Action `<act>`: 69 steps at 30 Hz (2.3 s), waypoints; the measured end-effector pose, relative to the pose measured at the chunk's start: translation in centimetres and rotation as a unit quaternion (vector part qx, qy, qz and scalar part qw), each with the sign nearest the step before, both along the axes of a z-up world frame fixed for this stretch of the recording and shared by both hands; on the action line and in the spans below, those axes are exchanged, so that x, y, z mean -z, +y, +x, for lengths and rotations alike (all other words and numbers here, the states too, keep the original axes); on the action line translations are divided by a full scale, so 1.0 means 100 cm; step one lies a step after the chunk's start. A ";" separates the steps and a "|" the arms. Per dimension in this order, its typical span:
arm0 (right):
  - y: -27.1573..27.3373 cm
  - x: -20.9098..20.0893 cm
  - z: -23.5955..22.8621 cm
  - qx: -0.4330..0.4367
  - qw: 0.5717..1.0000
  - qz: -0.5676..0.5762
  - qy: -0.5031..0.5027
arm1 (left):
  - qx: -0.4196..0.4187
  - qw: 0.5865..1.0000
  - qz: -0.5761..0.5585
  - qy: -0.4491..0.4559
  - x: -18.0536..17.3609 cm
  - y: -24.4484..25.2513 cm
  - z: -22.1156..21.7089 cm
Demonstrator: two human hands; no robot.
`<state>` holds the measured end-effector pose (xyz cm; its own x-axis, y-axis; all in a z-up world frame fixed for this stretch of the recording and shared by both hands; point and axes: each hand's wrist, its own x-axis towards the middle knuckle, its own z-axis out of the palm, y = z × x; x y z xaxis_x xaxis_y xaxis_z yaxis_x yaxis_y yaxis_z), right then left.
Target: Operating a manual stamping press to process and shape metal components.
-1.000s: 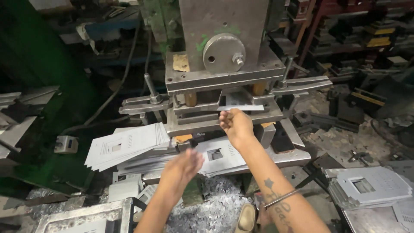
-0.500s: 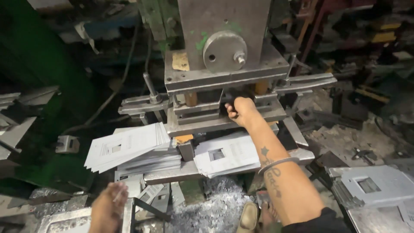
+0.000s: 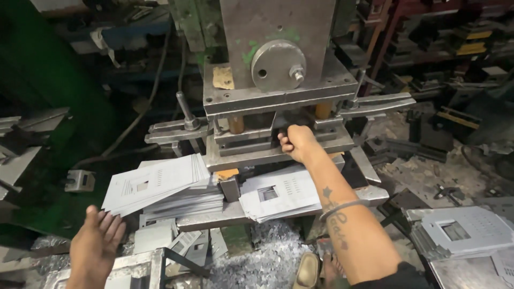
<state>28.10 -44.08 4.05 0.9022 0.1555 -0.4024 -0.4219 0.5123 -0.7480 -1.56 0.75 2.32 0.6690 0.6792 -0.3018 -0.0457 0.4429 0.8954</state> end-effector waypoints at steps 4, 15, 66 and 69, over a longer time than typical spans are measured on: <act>0.001 -0.002 -0.011 -0.011 0.992 -0.123 -0.017 | -0.004 1.000 0.019 0.024 0.013 0.004 0.008; 0.006 -0.013 -0.017 -0.038 0.984 -0.171 -0.019 | -0.039 0.990 0.070 0.112 0.022 0.025 0.029; -0.019 0.070 -0.236 0.006 0.986 -0.088 -0.140 | 0.203 0.978 -0.007 -0.056 -0.030 -0.208 0.025; 0.000 0.009 -0.227 -0.012 0.979 -0.058 -0.194 | 0.232 0.971 0.001 -0.059 -0.034 -0.260 0.062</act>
